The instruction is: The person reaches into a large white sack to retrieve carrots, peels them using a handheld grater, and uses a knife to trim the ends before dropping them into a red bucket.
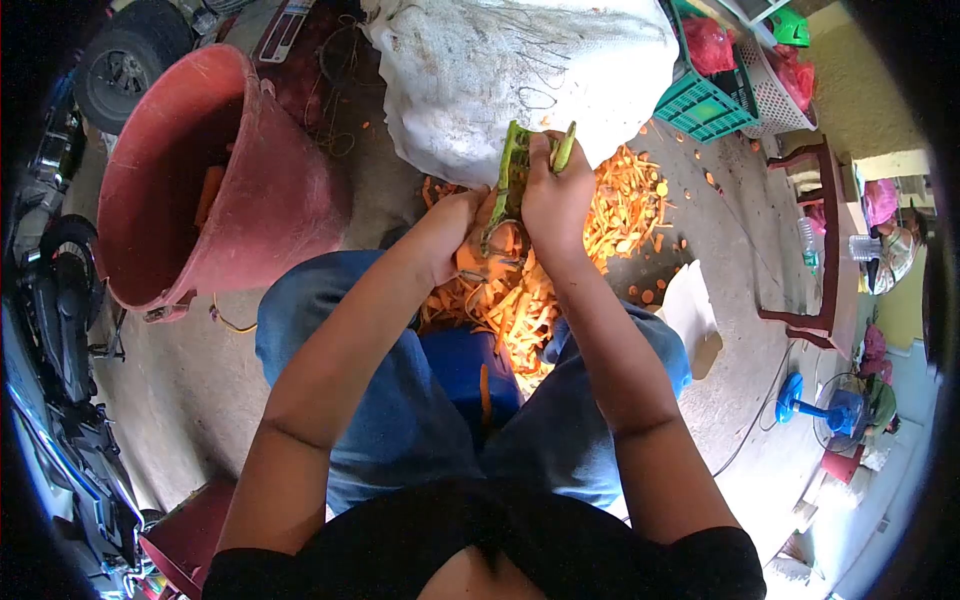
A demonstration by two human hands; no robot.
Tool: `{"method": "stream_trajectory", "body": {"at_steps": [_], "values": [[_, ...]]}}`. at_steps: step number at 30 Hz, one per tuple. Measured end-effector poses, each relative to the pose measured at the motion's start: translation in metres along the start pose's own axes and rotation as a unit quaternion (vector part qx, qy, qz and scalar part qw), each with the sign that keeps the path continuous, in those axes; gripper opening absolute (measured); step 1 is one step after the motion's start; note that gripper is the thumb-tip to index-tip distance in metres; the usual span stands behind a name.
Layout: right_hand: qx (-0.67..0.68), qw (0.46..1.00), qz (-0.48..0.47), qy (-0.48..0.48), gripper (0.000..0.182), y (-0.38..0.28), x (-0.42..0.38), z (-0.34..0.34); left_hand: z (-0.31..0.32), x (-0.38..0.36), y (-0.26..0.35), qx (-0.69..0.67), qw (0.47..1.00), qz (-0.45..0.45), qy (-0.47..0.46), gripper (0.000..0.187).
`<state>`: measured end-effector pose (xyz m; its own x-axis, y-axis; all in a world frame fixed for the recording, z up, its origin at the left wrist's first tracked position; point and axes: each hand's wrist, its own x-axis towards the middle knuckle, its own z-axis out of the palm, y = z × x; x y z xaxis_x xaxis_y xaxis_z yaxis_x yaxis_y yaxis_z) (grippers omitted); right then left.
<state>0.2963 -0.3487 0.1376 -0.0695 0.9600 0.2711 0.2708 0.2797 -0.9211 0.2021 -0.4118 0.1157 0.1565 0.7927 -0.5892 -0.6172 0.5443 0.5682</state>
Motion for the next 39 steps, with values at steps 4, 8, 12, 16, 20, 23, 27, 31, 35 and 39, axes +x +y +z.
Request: {"method": "stream_trajectory", "body": {"at_steps": [4, 8, 12, 16, 20, 23, 27, 31, 35, 39], "values": [[-0.095, 0.986, -0.004, 0.136, 0.018, 0.032, 0.033, -0.024, 0.005, -0.015, -0.019, 0.140, 0.988, -0.030, -0.052, 0.032], [-0.046, 0.976, 0.033, 0.209, 0.018, 0.034, 0.054, -0.052, 0.026, -0.026, -0.014, 0.103, 0.990, -0.090, -0.040, 0.027], [0.077, 0.973, 0.028, 0.214, 0.018, 0.016, 0.050, -0.058, 0.029, -0.030, -0.010, 0.054, 0.994, -0.067, -0.062, 0.036], [0.072, 0.965, 0.020, 0.250, 0.017, 0.024, 0.057, -0.069, 0.027, -0.034, -0.006, 0.027, 0.993, -0.091, -0.071, 0.038], [0.112, 0.945, 0.137, 0.276, 0.019, 0.035, 0.067, -0.089, 0.019, -0.046, 0.000, 0.038, 0.982, -0.042, -0.181, 0.039], [0.146, 0.944, 0.099, 0.277, 0.021, 0.030, 0.064, -0.086, 0.022, -0.049, 0.006, 0.090, 0.981, 0.013, -0.173, 0.042], [0.117, 0.965, 0.013, 0.234, 0.019, 0.033, 0.058, -0.073, 0.016, -0.038, 0.005, 0.190, 0.967, 0.109, -0.130, 0.045], [0.176, 0.962, 0.030, 0.209, 0.020, 0.022, 0.050, -0.066, 0.008, -0.028, 0.002, 0.188, 0.966, 0.149, -0.100, 0.041], [0.177, 0.964, 0.086, 0.181, 0.018, 0.019, 0.049, -0.067, 0.010, -0.028, 0.003, 0.164, 0.974, 0.157, -0.025, 0.036], [0.190, 0.963, 0.095, 0.168, 0.017, 0.026, 0.047, -0.062, 0.011, -0.019, -0.004, 0.084, 0.989, 0.119, -0.007, 0.030]]}}
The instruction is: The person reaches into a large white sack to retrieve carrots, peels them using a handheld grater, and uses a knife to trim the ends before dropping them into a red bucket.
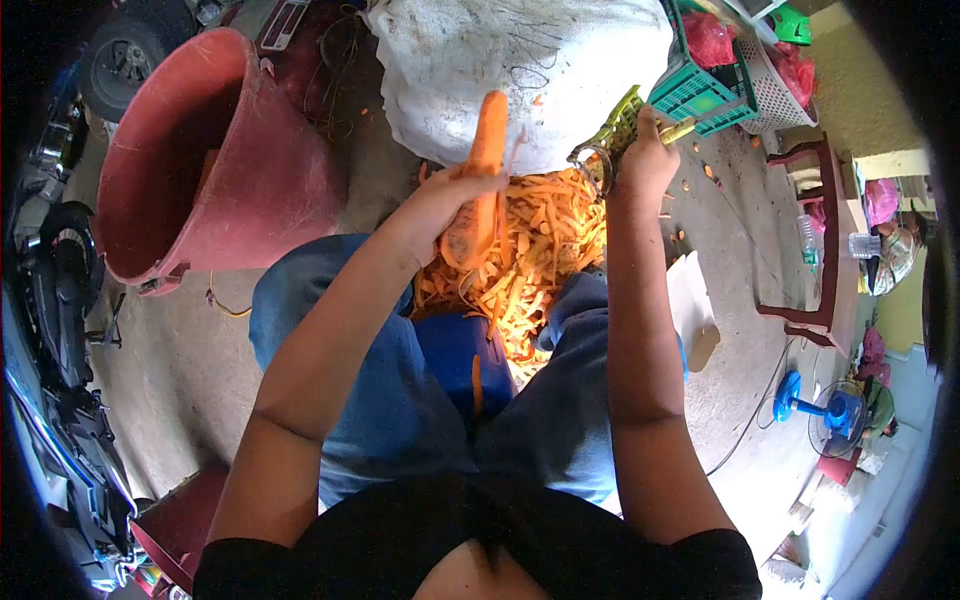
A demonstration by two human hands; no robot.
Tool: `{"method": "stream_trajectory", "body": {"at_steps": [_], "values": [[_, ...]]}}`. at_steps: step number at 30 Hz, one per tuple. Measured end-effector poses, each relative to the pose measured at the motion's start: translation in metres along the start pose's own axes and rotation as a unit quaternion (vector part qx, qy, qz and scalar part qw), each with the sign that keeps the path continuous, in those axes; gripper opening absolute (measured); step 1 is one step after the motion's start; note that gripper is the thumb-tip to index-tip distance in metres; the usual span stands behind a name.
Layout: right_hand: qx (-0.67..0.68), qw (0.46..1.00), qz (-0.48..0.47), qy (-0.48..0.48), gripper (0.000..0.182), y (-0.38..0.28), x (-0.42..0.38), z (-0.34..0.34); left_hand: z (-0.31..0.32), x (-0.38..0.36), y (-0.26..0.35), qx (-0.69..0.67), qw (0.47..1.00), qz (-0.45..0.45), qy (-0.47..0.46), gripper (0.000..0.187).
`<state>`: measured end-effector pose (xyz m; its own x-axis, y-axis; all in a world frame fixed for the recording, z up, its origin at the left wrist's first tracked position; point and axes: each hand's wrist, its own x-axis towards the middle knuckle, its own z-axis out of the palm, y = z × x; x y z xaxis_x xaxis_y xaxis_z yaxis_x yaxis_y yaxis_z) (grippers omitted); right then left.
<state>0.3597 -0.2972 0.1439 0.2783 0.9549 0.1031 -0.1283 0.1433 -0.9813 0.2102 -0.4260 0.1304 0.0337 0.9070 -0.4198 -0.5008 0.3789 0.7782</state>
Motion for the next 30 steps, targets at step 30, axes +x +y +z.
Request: {"method": "stream_trajectory", "body": {"at_steps": [30], "values": [[0.097, 0.987, 0.118, -0.055, 0.023, 0.019, -0.002, -0.011, 0.015, 0.008, -0.009, -0.120, 0.982, -0.096, -0.108, 0.046]]}}
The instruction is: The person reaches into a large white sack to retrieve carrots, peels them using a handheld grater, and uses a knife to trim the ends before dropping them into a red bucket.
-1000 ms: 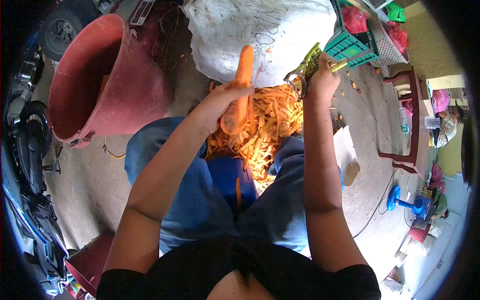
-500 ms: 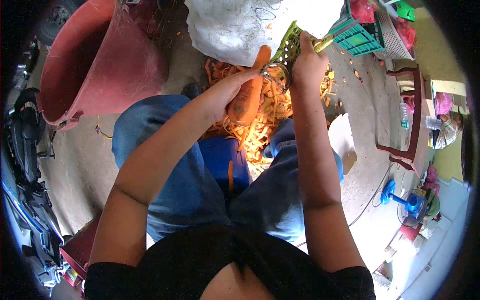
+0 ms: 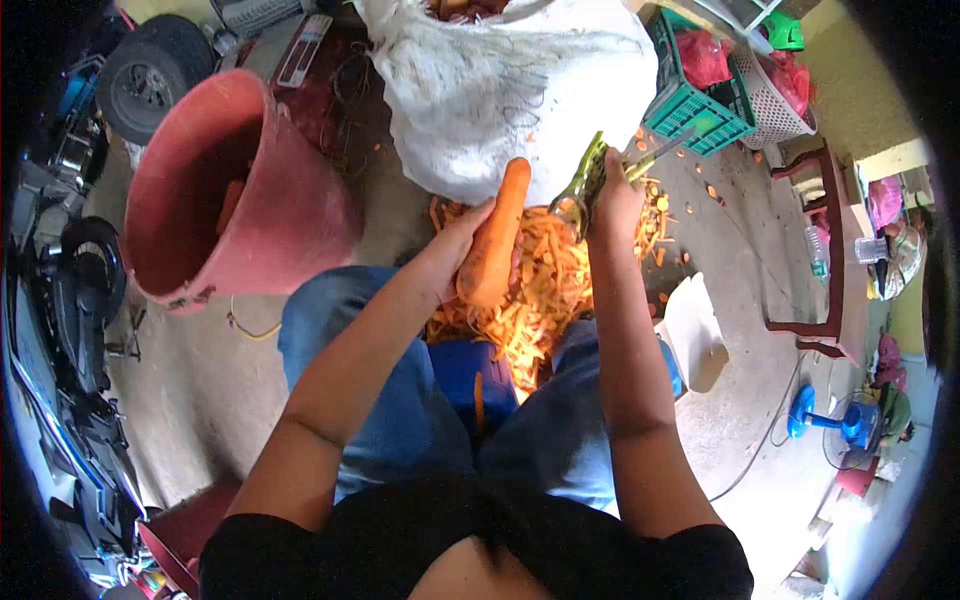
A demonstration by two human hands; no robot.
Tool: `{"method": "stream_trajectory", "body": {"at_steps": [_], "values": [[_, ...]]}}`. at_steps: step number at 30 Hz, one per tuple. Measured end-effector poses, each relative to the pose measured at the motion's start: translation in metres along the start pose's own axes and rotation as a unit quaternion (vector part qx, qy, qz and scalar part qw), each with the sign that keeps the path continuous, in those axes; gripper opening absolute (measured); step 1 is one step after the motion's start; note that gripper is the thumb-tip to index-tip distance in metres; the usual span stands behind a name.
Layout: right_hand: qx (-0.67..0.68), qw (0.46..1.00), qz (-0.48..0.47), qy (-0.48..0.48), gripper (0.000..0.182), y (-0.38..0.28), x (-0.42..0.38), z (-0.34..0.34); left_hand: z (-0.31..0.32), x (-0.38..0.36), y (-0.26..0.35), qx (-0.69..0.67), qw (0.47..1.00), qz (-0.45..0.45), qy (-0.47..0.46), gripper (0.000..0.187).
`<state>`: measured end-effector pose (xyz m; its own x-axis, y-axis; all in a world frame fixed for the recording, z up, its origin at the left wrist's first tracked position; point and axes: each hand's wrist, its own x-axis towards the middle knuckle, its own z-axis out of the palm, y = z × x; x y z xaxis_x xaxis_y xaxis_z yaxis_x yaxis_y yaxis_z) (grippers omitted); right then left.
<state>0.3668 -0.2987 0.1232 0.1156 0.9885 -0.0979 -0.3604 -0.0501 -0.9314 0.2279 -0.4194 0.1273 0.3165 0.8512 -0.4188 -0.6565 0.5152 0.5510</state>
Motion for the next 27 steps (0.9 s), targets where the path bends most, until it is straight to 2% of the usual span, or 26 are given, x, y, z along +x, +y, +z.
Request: {"method": "stream_trajectory", "body": {"at_steps": [1, 4, 6, 7, 8, 11, 12, 15, 17, 19, 23, 27], "values": [[0.004, 1.000, -0.003, 0.004, 0.023, -0.003, 0.000, 0.005, 0.003, 0.003, 0.004, -0.003, 1.000, -0.004, 0.029, 0.046], [-0.102, 0.994, 0.010, 0.040, 0.021, -0.015, -0.009, 0.023, -0.005, 0.011, 0.013, -0.008, 1.000, 0.010, -0.001, 0.044], [-0.058, 0.998, 0.021, 0.025, 0.022, -0.005, -0.003, 0.026, -0.010, 0.015, 0.018, -0.008, 1.000, 0.019, -0.016, 0.043], [-0.011, 0.999, 0.029, 0.008, 0.022, 0.001, 0.000, 0.029, -0.012, 0.016, 0.020, -0.027, 0.999, 0.033, 0.022, 0.041], [-0.054, 0.999, -0.001, -0.008, 0.020, 0.005, 0.001, 0.031, -0.014, 0.018, 0.021, -0.046, 0.996, 0.048, 0.060, 0.039], [-0.077, 0.996, 0.046, -0.029, 0.019, 0.000, -0.009, 0.044, -0.024, 0.024, 0.022, -0.065, 0.994, 0.032, 0.078, 0.041], [-0.067, 0.997, 0.012, -0.043, 0.018, 0.011, -0.006, 0.044, -0.027, 0.026, 0.022, -0.065, 0.994, 0.030, 0.078, 0.041], [-0.099, 0.993, -0.001, -0.060, 0.021, 0.011, -0.013, 0.049, -0.033, 0.029, 0.024, -0.056, 0.996, 0.031, 0.069, 0.040], [-0.114, 0.992, -0.010, -0.059, 0.020, 0.006, -0.022, 0.054, -0.029, 0.030, 0.023, -0.079, 0.992, 0.066, 0.073, 0.036], [-0.143, 0.985, -0.049, -0.078, 0.019, 0.003, -0.029, 0.054, -0.028, 0.029, 0.021, -0.083, 0.992, 0.069, 0.061, 0.036], [-0.133, 0.986, -0.047, -0.083, 0.017, -0.008, -0.046, 0.059, -0.030, 0.037, 0.013, -0.094, 0.990, 0.098, 0.042, 0.034], [-0.218, 0.959, -0.140, -0.118, 0.015, 0.003, -0.045, 0.061, -0.032, 0.037, 0.013, -0.111, 0.993, 0.036, 0.021, 0.033]]}}
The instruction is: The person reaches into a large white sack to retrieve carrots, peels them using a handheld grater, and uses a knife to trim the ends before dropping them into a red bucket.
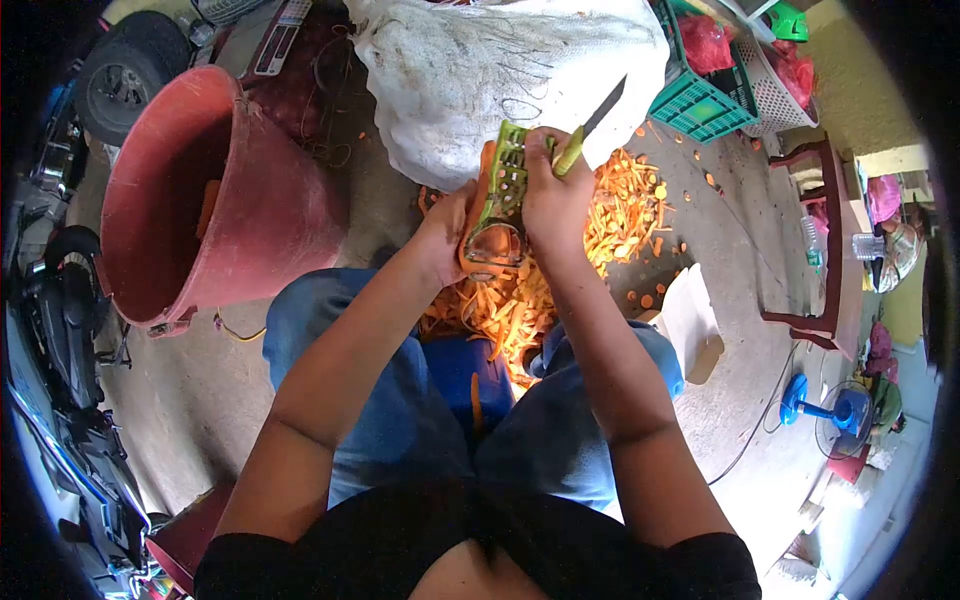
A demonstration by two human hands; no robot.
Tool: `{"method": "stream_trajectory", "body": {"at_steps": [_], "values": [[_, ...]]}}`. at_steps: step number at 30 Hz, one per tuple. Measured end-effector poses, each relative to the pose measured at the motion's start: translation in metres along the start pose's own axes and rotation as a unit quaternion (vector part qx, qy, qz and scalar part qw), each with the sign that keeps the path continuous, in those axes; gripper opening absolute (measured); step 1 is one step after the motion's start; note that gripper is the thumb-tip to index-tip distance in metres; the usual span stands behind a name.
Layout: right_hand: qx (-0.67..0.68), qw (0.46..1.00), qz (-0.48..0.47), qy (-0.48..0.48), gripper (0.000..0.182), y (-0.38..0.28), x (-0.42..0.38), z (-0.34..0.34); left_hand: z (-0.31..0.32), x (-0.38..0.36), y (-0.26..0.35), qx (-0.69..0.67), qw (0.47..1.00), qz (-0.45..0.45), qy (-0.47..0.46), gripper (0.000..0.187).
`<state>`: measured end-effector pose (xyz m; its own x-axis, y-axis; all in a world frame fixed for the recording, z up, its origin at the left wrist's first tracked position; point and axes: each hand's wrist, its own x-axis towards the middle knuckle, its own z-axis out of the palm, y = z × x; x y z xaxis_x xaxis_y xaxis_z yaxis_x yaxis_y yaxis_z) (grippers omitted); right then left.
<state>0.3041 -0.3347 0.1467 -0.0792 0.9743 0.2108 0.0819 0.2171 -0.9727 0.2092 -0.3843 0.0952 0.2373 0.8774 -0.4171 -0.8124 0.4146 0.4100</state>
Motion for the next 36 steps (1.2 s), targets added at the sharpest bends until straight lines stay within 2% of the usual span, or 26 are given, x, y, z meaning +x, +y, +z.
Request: {"method": "stream_trajectory", "body": {"at_steps": [2, 5, 7, 9, 11, 12, 13, 14, 15, 18, 19, 21, 22, 23, 26, 27, 28, 30, 32, 34, 36], "values": [[-0.005, 1.000, -0.004, 0.002, 0.014, 0.004, 0.001, 0.000, 0.019, -0.008, 0.003, 0.028, 0.998, -0.003, 0.060, 0.033], [0.039, 0.999, 0.032, -0.011, 0.014, 0.004, 0.002, -0.002, 0.022, -0.008, 0.002, -0.003, 0.998, -0.007, 0.069, 0.032], [-0.054, 0.998, -0.020, -0.006, 0.016, 0.001, -0.001, -0.002, 0.029, -0.010, 0.000, -0.007, 0.995, -0.002, 0.103, 0.031], [-0.080, 0.995, -0.049, 0.023, 0.016, 0.008, 0.002, -0.002, 0.033, -0.017, 0.002, -0.011, 0.990, 0.004, 0.139, 0.030], [-0.145, 0.979, -0.072, 0.120, 0.017, 0.023, 0.018, -0.013, 0.034, -0.024, 0.005, 0.186, 0.976, -0.092, 0.071, 0.030], [-0.130, 0.979, -0.025, 0.155, 0.019, 0.027, 0.034, -0.026, 0.035, -0.026, 0.003, 0.187, 0.976, -0.090, 0.070, 0.030], [-0.135, 0.968, 0.009, 0.210, 0.014, 0.036, 0.049, -0.039, 0.035, -0.031, -0.001, 0.206, 0.975, -0.077, 0.026, 0.034], [-0.130, 0.968, -0.001, 0.216, 0.016, 0.032, 0.056, -0.049, 0.034, -0.034, -0.004, 0.223, 0.973, -0.065, -0.017, 0.038], [-0.128, 0.963, -0.038, 0.234, 0.016, 0.028, 0.056, -0.050, 0.035, -0.035, -0.004, 0.222, 0.973, -0.065, -0.015, 0.038], [-0.070, 0.968, -0.029, 0.240, 0.016, 0.018, 0.055, -0.051, 0.042, -0.036, -0.001, 0.195, 0.976, -0.094, 0.015, 0.042], [-0.142, 0.960, -0.050, 0.235, 0.015, 0.020, 0.055, -0.052, 0.040, -0.036, -0.001, 0.195, 0.976, -0.093, 0.015, 0.042], [-0.148, 0.956, -0.057, 0.245, 0.014, 0.021, 0.056, -0.055, 0.033, -0.038, 0.000, 0.147, 0.978, -0.123, -0.080, 0.045], [-0.152, 0.953, -0.063, 0.255, 0.014, 0.022, 0.058, -0.057, 0.033, -0.042, 0.003, 0.149, 0.978, -0.122, -0.081, 0.045], [-0.180, 0.929, -0.086, 0.311, 0.013, 0.033, 0.065, -0.063, 0.034, -0.047, 0.006, 0.163, 0.975, -0.135, -0.074, 0.046], [-0.056, 0.936, 0.018, 0.347, 0.015, 0.037, 0.079, -0.091, 0.022, -0.049, 0.007, 0.165, 0.974, -0.132, -0.079, 0.045], [-0.065, 0.943, -0.036, 0.326, 0.016, 0.042, 0.082, -0.093, 0.018, -0.048, 0.007, 0.153, 0.978, -0.113, -0.091, 0.043], [-0.065, 0.943, -0.037, 0.325, 0.016, 0.032, 0.077, -0.086, 0.018, -0.046, 0.009, 0.152, 0.978, -0.113, -0.091, 0.043], [-0.047, 0.984, -0.001, 0.172, 0.022, 0.000, 0.054, -0.057, 0.019, -0.039, 0.015, 0.177, 0.981, -0.082, 0.000, 0.037], [-0.126, 0.986, -0.082, 0.070, 0.021, 0.004, 0.037, -0.032, 0.019, -0.034, 0.020, 0.162, 0.983, -0.084, -0.017, 0.034], [0.008, 1.000, 0.015, 0.016, 0.019, -0.002, 0.021, -0.011, 0.011, -0.023, 0.018, 0.087, 0.995, -0.026, 0.032, 0.033], [0.011, 1.000, 0.006, -0.006, 0.019, 0.006, 0.013, 0.001, 0.003, -0.015, 0.020, 0.073, 0.997, -0.020, 0.001, 0.032]]}}
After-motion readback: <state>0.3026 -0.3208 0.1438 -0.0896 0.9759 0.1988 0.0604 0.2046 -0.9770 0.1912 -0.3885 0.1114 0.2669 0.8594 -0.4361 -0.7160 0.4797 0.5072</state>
